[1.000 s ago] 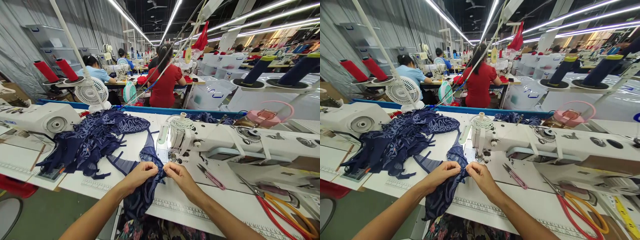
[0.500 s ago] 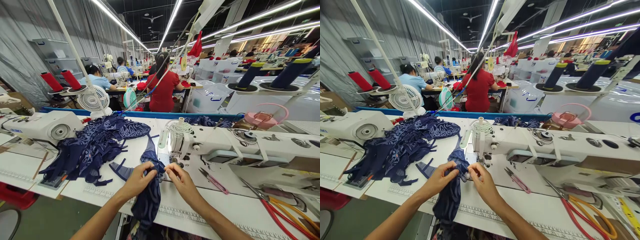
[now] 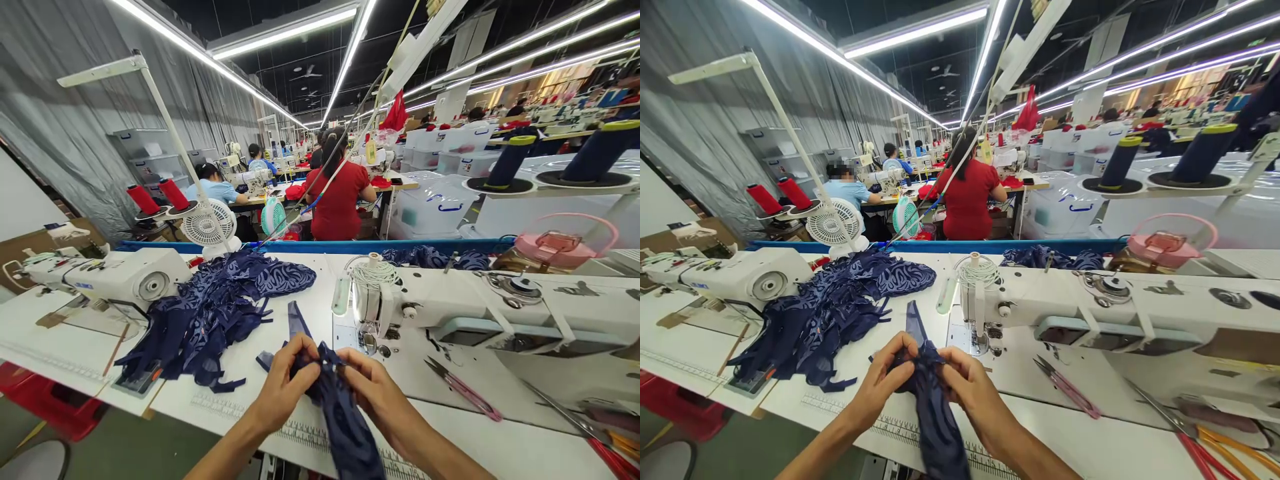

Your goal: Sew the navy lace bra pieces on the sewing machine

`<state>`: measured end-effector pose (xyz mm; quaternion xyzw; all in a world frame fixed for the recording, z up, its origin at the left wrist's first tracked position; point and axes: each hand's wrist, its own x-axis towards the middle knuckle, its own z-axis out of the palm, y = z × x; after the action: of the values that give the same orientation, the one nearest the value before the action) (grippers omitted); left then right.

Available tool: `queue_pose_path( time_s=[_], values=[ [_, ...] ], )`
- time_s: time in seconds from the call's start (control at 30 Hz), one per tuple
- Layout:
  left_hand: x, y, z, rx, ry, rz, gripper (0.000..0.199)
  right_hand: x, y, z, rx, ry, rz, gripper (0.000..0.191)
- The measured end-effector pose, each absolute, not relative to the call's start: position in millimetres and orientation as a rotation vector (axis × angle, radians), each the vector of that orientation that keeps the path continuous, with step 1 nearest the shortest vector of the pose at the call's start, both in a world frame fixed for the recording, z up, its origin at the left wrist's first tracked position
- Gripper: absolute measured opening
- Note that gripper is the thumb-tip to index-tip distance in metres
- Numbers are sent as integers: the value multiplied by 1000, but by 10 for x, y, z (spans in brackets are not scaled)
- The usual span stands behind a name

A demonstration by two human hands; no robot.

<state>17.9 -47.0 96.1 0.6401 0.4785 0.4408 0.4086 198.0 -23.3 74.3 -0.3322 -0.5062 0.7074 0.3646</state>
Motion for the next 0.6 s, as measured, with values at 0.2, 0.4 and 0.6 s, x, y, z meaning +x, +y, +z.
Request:
queue_pose_path(
  time_s=[0.2,0.4,0.6],
  values=[
    [101,-481,834,1903,1334,1033,26,2213,-123,684,-1008,-1864,1143,19],
    [132,-417,795,1988,1253,1111,13,2215,-96,800,-903,-2047,807,27],
    [78,-413,886,2052,1267,1127,14,2315,-184,880,-803,-2207,521,17]
  ],
)
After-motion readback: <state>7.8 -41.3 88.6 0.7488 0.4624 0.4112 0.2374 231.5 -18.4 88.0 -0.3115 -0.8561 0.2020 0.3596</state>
